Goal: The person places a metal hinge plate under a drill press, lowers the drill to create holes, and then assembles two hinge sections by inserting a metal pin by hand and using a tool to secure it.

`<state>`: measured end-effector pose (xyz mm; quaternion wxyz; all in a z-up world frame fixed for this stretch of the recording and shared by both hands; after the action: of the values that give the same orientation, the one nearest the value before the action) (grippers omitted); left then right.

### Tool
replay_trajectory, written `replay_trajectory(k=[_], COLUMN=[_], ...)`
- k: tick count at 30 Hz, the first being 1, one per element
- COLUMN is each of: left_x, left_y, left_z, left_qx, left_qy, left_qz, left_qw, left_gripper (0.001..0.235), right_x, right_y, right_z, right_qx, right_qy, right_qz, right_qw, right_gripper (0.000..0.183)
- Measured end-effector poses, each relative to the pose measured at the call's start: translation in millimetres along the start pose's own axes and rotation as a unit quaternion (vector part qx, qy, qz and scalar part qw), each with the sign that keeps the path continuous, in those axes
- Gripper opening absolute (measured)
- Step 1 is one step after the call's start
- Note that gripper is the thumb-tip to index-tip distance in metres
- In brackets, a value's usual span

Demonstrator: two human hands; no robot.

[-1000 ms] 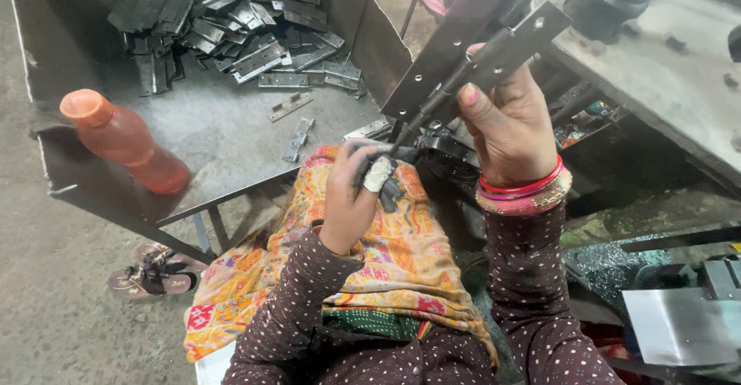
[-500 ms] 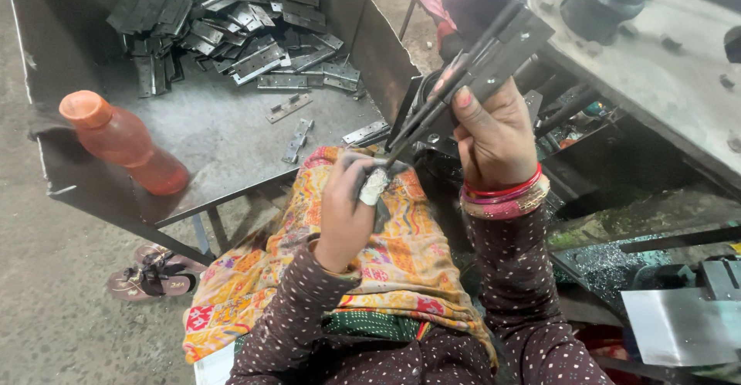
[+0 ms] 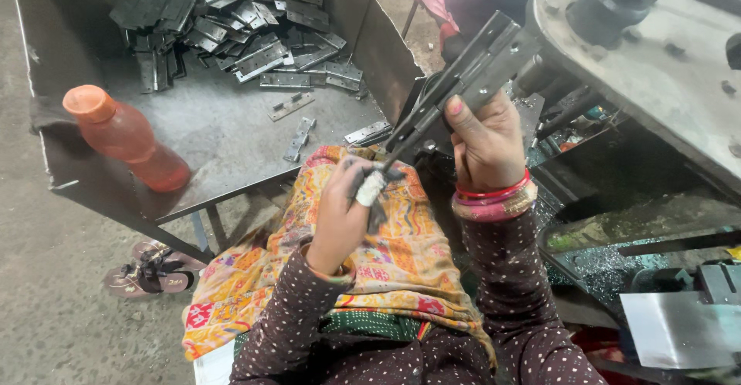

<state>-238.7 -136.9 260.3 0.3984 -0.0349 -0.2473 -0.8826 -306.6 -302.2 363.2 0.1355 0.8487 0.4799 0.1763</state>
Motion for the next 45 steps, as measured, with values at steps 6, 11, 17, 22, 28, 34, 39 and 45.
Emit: replay_trajectory(k=[6, 11, 17, 22, 28, 34, 39, 45], left_x=[-20.4, -22.8, -19.9, -31.1, -56.3, -66.4, -70.1, -67.0], left_y=[8.4, 5.5, 5.3, -3.9, -14.0, -19.8, -23.2, -16.4], left_z=[2.4, -13.6, -9.4, -0.7, 0.6, -46.6, -61.8, -52.0], left_qx=[0.116, 0.073, 0.067, 0.026, 0.061, -0.038, 0.012, 0.12], left_qy=[0.179, 0.132, 0.154, 0.303, 0.238, -0.177, -0.408, -0.442], left_qz=[0.062, 0.042, 0.047, 0.064, 0.074, 0.104, 0.14, 0.172], left_qw=[0.975, 0.988, 0.985, 0.95, 0.967, 0.978, 0.902, 0.872], left_gripper=[0.021, 0.02, 0.019, 0.032, 0.027, 0.023, 0.035, 0.059], right_x=[5.9, 8.0, -13.4, -39.5, -62.8, -48.0, -26.9, 9.6], right_y=[1.5, 6.0, 4.2, 10.7, 4.5, -34.7, -62.9, -72.3], right_z=[23.4, 16.4, 39.6, 93.4, 191.0, 236.0, 255.4, 237.1], right_qx=[-0.008, -0.006, 0.008, 0.078, 0.261, 0.33, 0.388, 0.373], right_qy=[0.001, 0.041, 0.028, 0.054, 0.256, 0.299, 0.408, 0.384], right_qz=[0.009, 0.017, 0.04, 0.038, 0.09, 0.094, 0.155, 0.055], right_qw=[1.0, 0.999, 0.999, 0.995, 0.926, 0.89, 0.812, 0.843], right_gripper=[0.047, 0.052, 0.021, 0.021, 0.03, 0.026, 0.023, 0.026])
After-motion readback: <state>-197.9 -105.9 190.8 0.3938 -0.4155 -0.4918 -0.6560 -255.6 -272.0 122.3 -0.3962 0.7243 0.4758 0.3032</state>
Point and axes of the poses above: each hand's wrist, its own y-axis towards the middle knuckle, its own x-axis out of the palm, z = x × y, the point moved 9 cm from there along y, towards the middle knuckle, and after that the axes turned 13 degrees about -y, right-handed, at the moved point
